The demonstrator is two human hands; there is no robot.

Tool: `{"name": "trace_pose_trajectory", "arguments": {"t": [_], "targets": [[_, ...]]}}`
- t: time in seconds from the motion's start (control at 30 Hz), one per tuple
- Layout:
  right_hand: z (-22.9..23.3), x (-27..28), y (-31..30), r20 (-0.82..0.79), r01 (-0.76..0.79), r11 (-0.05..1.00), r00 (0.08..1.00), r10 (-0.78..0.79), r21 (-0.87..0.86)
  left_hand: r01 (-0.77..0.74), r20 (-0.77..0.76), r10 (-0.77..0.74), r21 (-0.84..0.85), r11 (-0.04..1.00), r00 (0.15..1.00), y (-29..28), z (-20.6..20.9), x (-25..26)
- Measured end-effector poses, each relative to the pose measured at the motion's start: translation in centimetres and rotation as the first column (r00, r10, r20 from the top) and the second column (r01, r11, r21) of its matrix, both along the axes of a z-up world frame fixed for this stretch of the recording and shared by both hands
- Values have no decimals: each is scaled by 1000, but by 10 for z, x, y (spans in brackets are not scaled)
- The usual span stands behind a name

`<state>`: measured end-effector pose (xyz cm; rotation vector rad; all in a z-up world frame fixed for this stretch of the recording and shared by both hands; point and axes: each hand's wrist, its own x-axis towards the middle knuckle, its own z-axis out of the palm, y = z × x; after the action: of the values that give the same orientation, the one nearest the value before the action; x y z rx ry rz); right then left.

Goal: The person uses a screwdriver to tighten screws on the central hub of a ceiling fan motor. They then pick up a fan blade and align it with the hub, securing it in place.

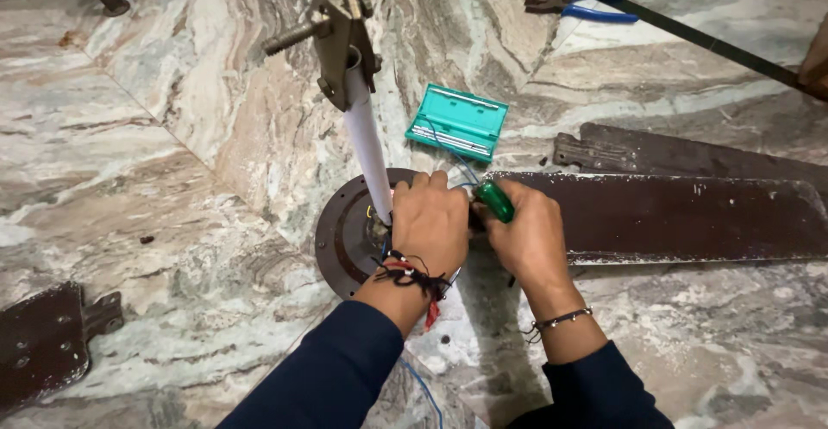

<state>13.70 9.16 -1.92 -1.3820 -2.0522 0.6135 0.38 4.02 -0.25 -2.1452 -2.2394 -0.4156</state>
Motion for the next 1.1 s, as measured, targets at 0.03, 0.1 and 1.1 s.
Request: {"name": "trace_pose_trajectory", "arguments": {"t": [0.03, 0.1, 1.1], "targets": [[1, 1, 0, -2, 18, 1000, 1000, -18, -22, 3, 3, -4, 26, 1000, 1000, -1, 1, 0], [3, 5, 1, -5, 52, 997, 999, -53, -61, 4, 32, -3, -22, 1000, 999, 0, 3, 0], [2, -3, -11, -100, -25, 998, 995, 19, -59, 64, 168, -72, 50, 997, 983, -2, 2, -7]]}}
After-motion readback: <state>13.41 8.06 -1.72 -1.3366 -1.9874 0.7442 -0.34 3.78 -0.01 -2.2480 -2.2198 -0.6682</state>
